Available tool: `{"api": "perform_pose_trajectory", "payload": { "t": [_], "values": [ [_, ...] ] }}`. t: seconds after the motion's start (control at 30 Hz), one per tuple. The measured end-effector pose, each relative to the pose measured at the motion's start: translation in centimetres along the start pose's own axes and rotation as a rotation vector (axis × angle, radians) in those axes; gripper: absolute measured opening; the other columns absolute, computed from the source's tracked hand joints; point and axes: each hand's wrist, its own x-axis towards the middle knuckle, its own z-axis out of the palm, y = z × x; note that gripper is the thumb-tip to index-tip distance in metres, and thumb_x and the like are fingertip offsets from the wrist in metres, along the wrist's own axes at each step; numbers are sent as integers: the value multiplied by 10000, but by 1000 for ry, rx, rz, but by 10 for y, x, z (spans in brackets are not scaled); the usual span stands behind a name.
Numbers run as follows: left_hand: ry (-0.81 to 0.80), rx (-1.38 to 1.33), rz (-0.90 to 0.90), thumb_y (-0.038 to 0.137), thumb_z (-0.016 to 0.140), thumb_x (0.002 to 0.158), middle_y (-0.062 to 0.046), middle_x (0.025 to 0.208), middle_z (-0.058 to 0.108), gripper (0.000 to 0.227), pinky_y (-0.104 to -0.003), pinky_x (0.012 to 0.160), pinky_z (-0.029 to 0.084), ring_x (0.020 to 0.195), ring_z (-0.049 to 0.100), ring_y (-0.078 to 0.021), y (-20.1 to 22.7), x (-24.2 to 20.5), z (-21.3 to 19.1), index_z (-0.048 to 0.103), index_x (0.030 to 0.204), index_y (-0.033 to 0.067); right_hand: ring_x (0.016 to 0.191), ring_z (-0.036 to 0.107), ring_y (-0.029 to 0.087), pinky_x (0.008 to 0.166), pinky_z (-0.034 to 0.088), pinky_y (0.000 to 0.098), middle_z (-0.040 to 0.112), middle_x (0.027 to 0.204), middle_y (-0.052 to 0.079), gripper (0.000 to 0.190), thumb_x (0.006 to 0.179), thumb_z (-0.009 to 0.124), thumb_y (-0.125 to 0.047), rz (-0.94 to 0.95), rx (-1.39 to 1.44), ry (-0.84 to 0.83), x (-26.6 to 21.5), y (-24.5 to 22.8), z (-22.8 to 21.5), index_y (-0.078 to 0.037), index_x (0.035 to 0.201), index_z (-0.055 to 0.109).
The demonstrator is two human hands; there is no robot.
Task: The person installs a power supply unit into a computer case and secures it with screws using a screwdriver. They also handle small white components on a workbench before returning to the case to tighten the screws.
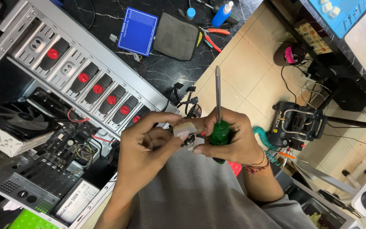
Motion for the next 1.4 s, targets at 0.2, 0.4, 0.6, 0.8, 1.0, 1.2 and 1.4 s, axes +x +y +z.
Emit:
{"api": "perform_pose_trajectory", "payload": {
  "t": [0.2, 0.4, 0.6, 0.8, 1.0, 1.2, 1.4],
  "values": [
    [-20, -6, 1, 135, 840, 945, -64, 1019, 874, 204, -221, 652, 712, 695, 860, -140, 1, 5, 5, 781, 1121, 50, 770, 657, 147, 745, 605, 314, 741, 873, 78, 415, 821, 938, -9, -20, 136, -14, 1, -4, 0, -116, 964, 563],
    [-168, -48, 132, 62, 892, 905, -87, 1217, 763, 361, -204, 683, 625, 780, 758, -120, -12, 14, 27, 772, 1246, 67, 557, 704, 126, 529, 594, 241, 718, 714, 91, 469, 774, 960, 20, 12, 89, 85, -15, 0, -29, -100, 943, 539],
    [-282, -44, 141, 65, 861, 916, -72, 1269, 703, 332, -278, 888, 754, 1078, 855, -188, -18, 40, 87, 811, 1243, 41, 679, 745, 208, 534, 686, 325, 771, 1315, 290, 409, 823, 898, 107, 58, 265, 182, -40, 12, -80, -60, 972, 556],
    [-367, -37, 106, -10, 903, 860, -51, 1286, 727, 352, -253, 824, 735, 847, 789, -130, -46, 79, 168, 857, 1201, 63, 538, 679, 217, 533, 624, 303, 758, 1376, 342, 272, 981, 771, 32, 14, 269, 254, -65, 13, -154, -62, 1000, 516],
    [-459, -153, 131, -62, 891, 872, -86, 1269, 710, 308, -245, 856, 693, 897, 782, -139, -54, 108, 233, 844, 1162, 29, 1029, 800, 219, 839, 668, 334, 849, 1262, 280, 355, 871, 861, 59, 132, 262, 481, -78, 22, -209, -100, 950, 553],
    [-433, -132, 19, -52, 931, 831, -77, 1245, 727, 328, -257, 797, 713, 788, 741, -150, -50, 156, 271, 871, 1145, 27, 398, 688, 286, 374, 581, 336, 820, 1273, 355, 387, 888, 819, 129, 145, 368, 513, -50, 15, -254, -73, 928, 491],
    [-523, -110, 79, -28, 897, 843, -66, 1296, 690, 410, -280, 798, 730, 815, 749, -154, -39, 241, 313, 833, 1220, 120, 767, 789, 226, 516, 702, 312, 822, 1291, 290, 257, 946, 799, 43, 147, 215, 544, -4, 20, -326, -69, 953, 567]
  ]
}}
